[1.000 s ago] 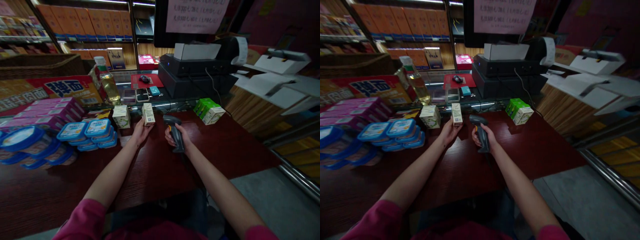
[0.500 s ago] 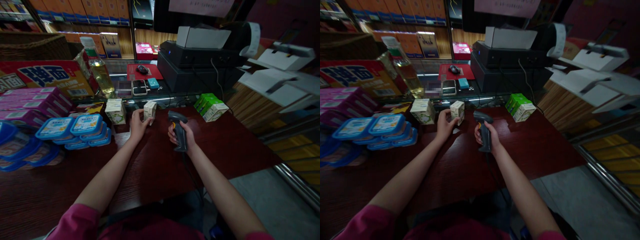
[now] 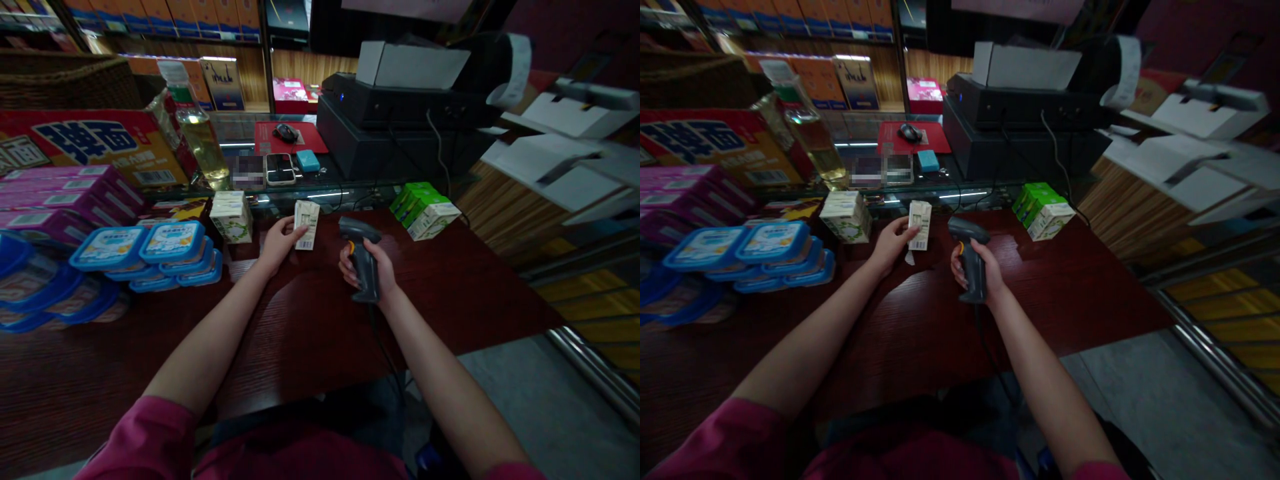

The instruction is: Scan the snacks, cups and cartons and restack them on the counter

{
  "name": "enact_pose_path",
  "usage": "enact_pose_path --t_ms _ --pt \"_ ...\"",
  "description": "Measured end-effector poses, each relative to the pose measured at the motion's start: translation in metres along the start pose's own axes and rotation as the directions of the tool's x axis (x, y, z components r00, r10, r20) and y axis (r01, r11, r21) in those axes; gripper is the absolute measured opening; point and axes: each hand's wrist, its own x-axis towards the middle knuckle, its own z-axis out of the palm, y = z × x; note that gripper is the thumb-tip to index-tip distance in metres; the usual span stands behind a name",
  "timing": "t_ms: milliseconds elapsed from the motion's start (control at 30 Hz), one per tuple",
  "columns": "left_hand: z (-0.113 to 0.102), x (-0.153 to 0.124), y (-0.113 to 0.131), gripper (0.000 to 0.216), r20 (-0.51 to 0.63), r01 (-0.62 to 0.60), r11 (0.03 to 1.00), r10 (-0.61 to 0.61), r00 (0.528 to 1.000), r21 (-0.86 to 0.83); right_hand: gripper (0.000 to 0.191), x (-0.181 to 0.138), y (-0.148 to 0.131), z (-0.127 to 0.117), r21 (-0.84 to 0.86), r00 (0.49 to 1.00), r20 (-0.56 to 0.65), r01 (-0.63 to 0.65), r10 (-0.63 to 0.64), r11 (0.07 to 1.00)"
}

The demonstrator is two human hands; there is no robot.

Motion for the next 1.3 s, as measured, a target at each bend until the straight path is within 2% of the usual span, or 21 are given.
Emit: enact_pose_path --t_ms 67,133,300,433,633,800,867,967,1067,1133,1200,1300 --pt "0.003 0.002 0.001 0.048 -0.165 0.068 0.997 -0.075 0.983 -0.048 0.042 -0.003 0.003 0.004 -0.044 0.998 0.015 -0.058 0.059 0.997" --pt "0.004 0.004 0.000 0.046 -0.267 0.100 0.992 -0.117 0.956 -0.075 0.042 -0.004 0.007 0.007 -0.078 0.995 -0.011 -0.097 0.097 0.992" --pt "0.002 0.008 -0.005 0.049 -0.339 0.122 0.986 -0.154 0.928 -0.113 0.043 -0.006 0.015 0.015 -0.143 0.984 -0.115 -0.152 0.137 0.978" --pt "0.002 0.006 -0.006 0.048 -0.304 0.110 0.986 -0.145 0.942 -0.127 0.043 -0.006 0.017 0.019 -0.162 0.979 -0.155 -0.157 0.132 0.974" --pt "0.003 0.003 -0.001 0.033 -0.269 0.070 0.989 -0.104 0.958 -0.133 0.039 -0.004 0.020 0.016 -0.136 0.981 -0.159 -0.136 0.113 0.981" --pt "-0.003 0.003 -0.008 0.049 -0.264 0.052 0.986 -0.093 0.960 -0.158 0.040 -0.005 0.018 0.015 -0.139 0.984 -0.132 -0.138 0.119 0.981" --pt "-0.008 0.001 -0.012 0.057 -0.211 -0.005 0.988 -0.029 0.977 -0.156 0.040 -0.004 0.016 0.014 -0.116 0.986 -0.122 -0.130 0.116 0.985" --pt "-0.018 -0.005 -0.013 0.067 -0.055 -0.076 0.988 0.069 0.996 -0.133 0.039 -0.003 0.012 0.010 -0.063 0.989 -0.120 -0.089 0.081 0.994" --pt "-0.030 -0.014 -0.010 0.068 0.092 -0.117 0.992 0.120 0.988 -0.044 0.037 -0.001 0.009 0.006 -0.022 0.990 -0.138 -0.042 0.038 0.999" --pt "-0.036 -0.020 -0.007 0.064 0.138 -0.168 0.984 0.160 0.977 0.050 0.036 -0.001 0.007 0.005 -0.007 0.989 -0.147 -0.028 0.026 1.000" --pt "-0.039 -0.027 -0.004 0.059 0.129 -0.254 0.955 0.236 0.963 0.151 0.036 -0.001 0.006 0.006 0.001 0.989 -0.148 -0.023 0.023 1.000" --pt "-0.037 -0.034 0.003 0.056 0.042 -0.385 0.870 0.392 0.919 0.309 0.035 -0.002 0.006 0.009 -0.001 0.991 -0.134 -0.022 0.022 1.000"
